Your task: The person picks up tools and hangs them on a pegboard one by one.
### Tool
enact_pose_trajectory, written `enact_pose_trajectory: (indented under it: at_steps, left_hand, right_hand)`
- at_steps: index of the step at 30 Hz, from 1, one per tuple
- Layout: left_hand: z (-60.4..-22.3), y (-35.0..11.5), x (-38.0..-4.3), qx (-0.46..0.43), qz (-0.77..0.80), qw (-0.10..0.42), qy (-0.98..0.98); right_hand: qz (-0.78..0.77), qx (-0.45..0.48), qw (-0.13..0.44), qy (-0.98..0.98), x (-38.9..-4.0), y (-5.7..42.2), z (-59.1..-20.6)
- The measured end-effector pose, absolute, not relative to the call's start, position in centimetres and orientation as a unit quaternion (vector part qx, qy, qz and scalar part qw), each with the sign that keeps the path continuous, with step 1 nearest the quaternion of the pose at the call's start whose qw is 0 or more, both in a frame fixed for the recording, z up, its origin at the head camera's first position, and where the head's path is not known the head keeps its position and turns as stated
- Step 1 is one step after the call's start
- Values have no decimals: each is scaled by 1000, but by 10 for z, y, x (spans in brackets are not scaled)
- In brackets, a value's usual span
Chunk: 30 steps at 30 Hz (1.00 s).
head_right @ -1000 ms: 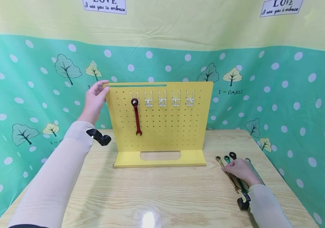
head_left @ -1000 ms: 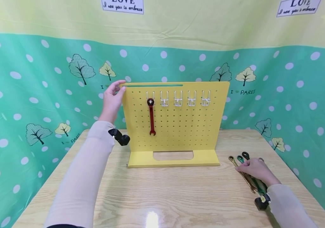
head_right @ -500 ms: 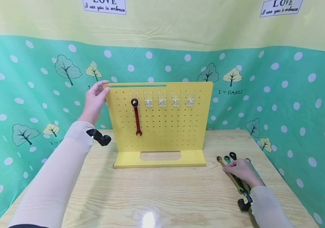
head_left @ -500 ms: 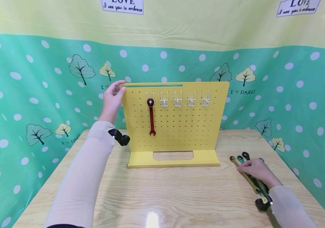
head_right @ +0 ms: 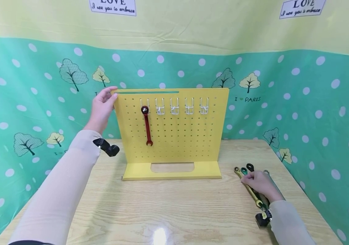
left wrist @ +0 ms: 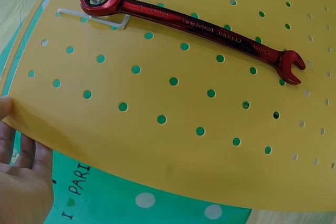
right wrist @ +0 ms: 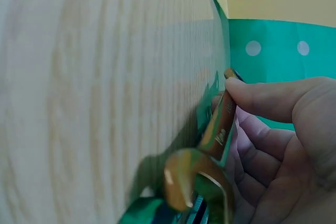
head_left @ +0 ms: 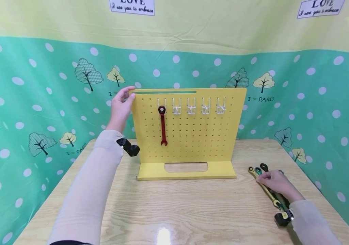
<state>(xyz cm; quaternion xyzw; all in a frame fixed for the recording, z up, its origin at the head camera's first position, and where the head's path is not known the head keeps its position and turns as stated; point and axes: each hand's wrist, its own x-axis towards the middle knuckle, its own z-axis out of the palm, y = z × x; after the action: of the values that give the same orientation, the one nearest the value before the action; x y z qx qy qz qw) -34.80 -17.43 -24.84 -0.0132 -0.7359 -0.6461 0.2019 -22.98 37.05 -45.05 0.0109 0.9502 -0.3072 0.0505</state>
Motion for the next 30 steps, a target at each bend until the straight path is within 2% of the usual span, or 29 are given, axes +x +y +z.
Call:
enact_pose_trajectory:
  at_steps: [30]
  left_hand:
    - [-250,-175,-349,-23,-654,207,-727]
  right_hand:
    - [-296,-20,33,954,-230,354,-437]
